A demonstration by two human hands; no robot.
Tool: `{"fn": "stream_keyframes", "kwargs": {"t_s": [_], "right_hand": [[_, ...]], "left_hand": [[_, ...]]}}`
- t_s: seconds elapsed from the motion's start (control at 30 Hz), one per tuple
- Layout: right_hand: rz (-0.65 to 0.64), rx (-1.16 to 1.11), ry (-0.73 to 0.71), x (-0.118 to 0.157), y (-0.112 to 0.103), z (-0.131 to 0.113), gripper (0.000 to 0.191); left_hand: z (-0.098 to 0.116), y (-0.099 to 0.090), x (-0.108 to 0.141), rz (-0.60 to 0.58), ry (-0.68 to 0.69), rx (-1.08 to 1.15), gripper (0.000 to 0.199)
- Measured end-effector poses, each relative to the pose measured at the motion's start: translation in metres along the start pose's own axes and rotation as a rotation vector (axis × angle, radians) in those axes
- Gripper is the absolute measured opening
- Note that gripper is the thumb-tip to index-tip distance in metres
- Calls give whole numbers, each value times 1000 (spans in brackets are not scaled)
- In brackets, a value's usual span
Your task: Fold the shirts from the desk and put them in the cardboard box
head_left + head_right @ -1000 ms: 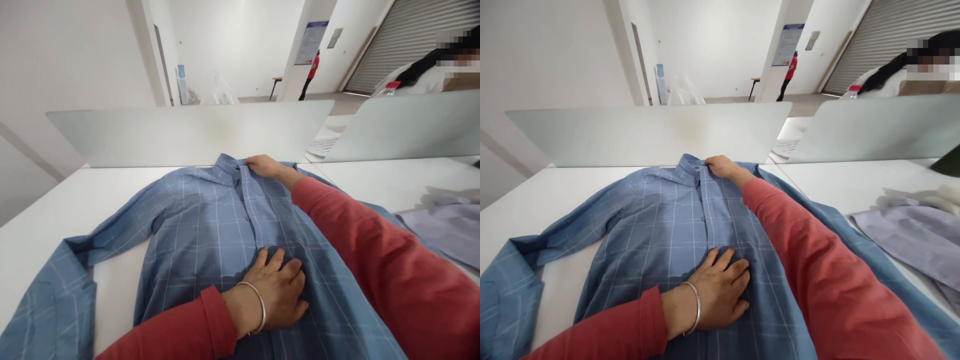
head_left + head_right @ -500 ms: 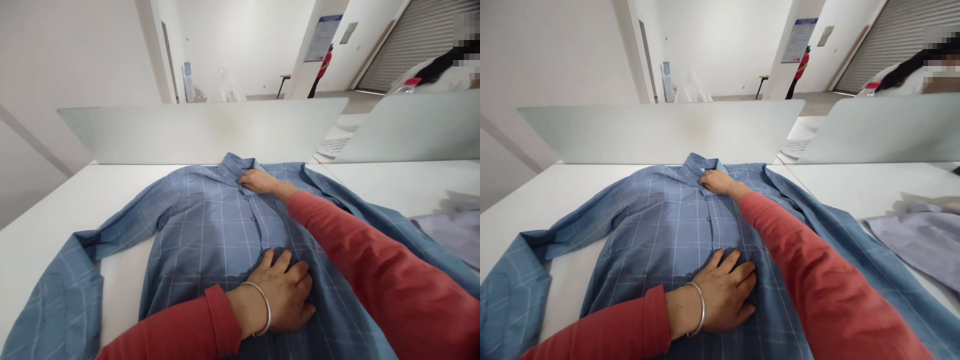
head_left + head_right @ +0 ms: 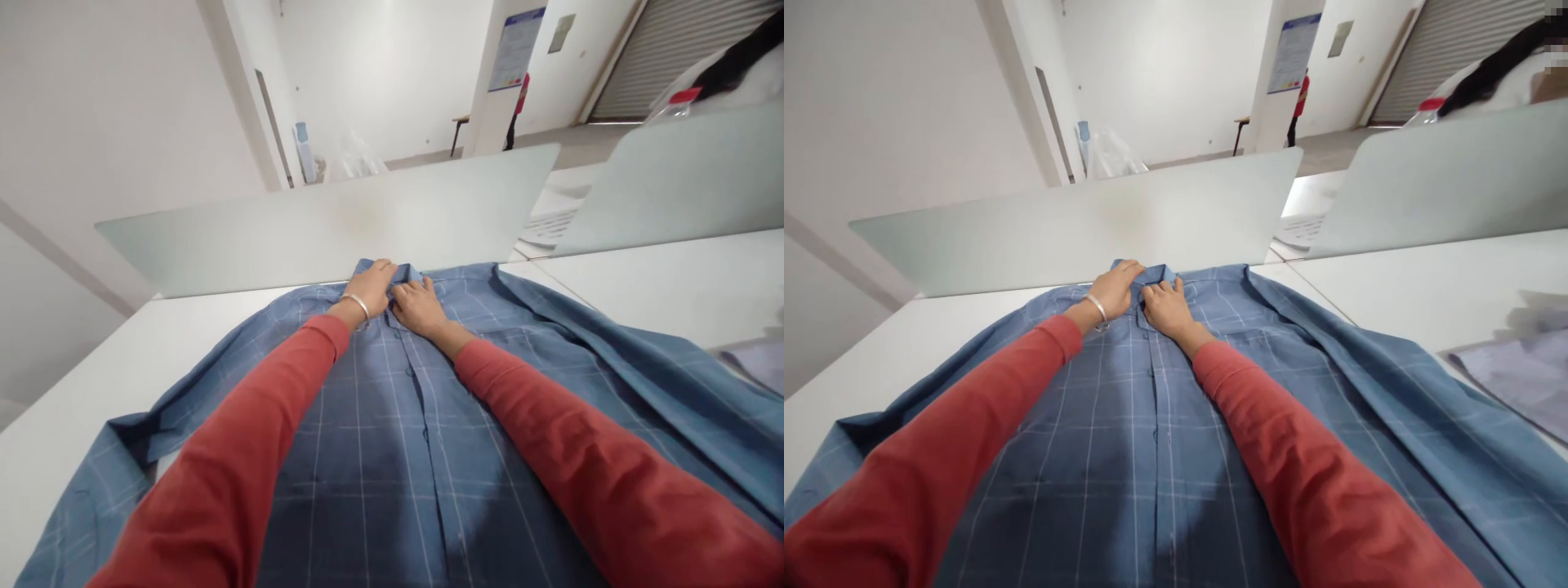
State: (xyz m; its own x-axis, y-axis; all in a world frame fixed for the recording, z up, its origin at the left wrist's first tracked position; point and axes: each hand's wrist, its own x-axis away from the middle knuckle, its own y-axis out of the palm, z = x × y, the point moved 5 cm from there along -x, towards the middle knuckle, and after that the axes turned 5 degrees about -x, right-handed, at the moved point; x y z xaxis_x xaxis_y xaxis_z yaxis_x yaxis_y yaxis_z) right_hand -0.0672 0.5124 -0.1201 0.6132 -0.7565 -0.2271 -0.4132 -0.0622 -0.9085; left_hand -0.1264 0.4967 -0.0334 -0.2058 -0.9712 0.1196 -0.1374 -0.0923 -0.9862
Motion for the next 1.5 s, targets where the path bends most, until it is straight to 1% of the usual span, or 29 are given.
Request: {"fn": "stream_keyframes", "kwargs": {"t_s": [0.03,0.07,0.13,0.17,0.23,0.37,0.43,0.5,0.57,0.63,0.7,0.8,0.87,0.93,1.0,1.07,1.17,1.23,1.27,1.33,1.37,1.4,1.43,1.5], "right_hand": [[15,-12,16,1,0,1,25],[27,-23,24,1,0,2,25],[42,-31,12,1,0,3,24],[48,-31,-2,1,0,2,24],[61,-32,-36,1,0,0,26],[79,-42,-71,1,-1,-4,26],[75,-46,-58,1,-1,-5,25],[72,-48,-22,0,-1,-4,25],[63,-45,9,-3,-1,-2,25],[48,-40,16,-8,-1,-1,25],[36,-35,25,-13,-1,0,25],[31,-35,106,-18,0,5,26],[36,-32,173,-18,0,9,25],[60,-25,218,-18,-1,13,24],[87,-27,252,-17,-4,18,28],[86,-41,270,-18,-5,23,34],[39,-37,254,-24,-6,27,33],[26,-30,233,-30,-6,28,30],[24,-38,219,-34,-6,28,29],[18,-114,181,-40,-5,30,27],[19,-194,183,-42,-5,34,27],[34,-303,216,-44,-5,40,29],[71,-437,286,-44,-5,49,31],[186,-751,515,-39,-4,70,27]], "left_hand": [[-10,11,-12,-64,-24,-26,53],[-17,23,-21,-123,-45,-50,53],[-25,40,-29,-189,-100,-82,41],[-27,44,-31,-191,-131,-93,34],[-32,42,-32,-144,-200,-108,29],[-46,22,-36,38,-417,-34,29],[-50,19,-38,88,-456,38,27],[-49,23,-41,87,-412,87,25],[-45,32,-42,78,-360,136,26],[-43,41,-41,84,-341,189,29],[-41,48,-39,104,-338,232,40],[-35,54,-32,164,-306,245,57],[-27,54,-25,210,-255,215,64],[-17,54,-18,241,-187,174,67],[-9,54,-12,266,-152,146,64],[-4,53,-6,302,-186,138,60],[3,51,3,345,-244,122,54],[8,50,8,339,-233,82,43],[11,51,10,317,-216,52,36],[15,55,12,241,-172,-17,23],[16,58,12,193,-150,-47,20],[17,61,12,147,-134,-67,21],[17,64,12,109,-123,-76,22],[16,67,12,57,-116,-68,24]]}}
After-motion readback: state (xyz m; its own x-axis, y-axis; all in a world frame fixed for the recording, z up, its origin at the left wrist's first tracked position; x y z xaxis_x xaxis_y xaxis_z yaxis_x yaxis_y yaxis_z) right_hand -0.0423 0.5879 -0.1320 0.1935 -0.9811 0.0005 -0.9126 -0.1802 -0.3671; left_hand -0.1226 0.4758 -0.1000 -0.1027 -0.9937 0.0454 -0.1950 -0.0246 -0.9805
